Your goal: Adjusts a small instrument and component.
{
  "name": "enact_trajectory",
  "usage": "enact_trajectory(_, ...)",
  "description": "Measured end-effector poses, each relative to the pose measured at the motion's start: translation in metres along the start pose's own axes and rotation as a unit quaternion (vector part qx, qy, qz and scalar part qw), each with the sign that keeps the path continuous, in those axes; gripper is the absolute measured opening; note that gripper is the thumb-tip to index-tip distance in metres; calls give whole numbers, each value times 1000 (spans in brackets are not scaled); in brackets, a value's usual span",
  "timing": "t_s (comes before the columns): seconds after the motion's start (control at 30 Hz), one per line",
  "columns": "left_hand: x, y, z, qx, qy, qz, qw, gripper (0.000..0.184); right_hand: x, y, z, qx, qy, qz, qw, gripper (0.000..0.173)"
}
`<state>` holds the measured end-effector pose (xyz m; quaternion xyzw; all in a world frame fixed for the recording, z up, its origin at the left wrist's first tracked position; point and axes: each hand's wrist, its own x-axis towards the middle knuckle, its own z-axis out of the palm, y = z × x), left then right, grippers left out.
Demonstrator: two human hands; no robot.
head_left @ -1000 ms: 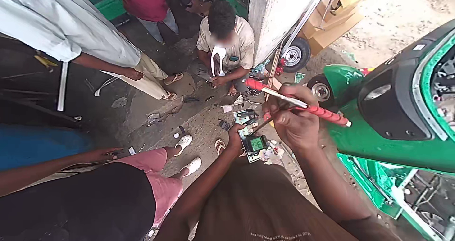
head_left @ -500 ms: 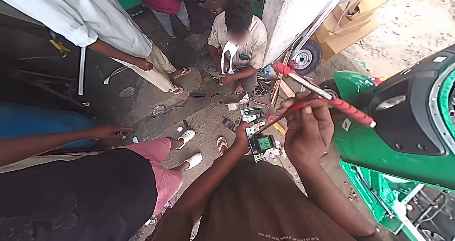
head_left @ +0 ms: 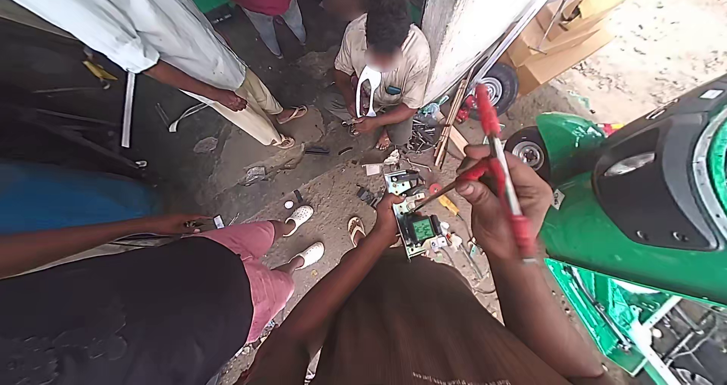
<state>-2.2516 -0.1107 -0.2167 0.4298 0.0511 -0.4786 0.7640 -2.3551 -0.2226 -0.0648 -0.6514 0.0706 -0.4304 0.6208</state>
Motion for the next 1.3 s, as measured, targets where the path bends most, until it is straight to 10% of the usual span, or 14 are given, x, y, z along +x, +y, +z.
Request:
enact_trajectory(1.1,-7,-7,-11,-11,-28,24,999,28,-5,-4,-17,38,-63,17,997,35)
enact_trajectory(1.3,-138,166,179,169,186,-147,957,29,-7,-9,-20,73,-67,9,995,30)
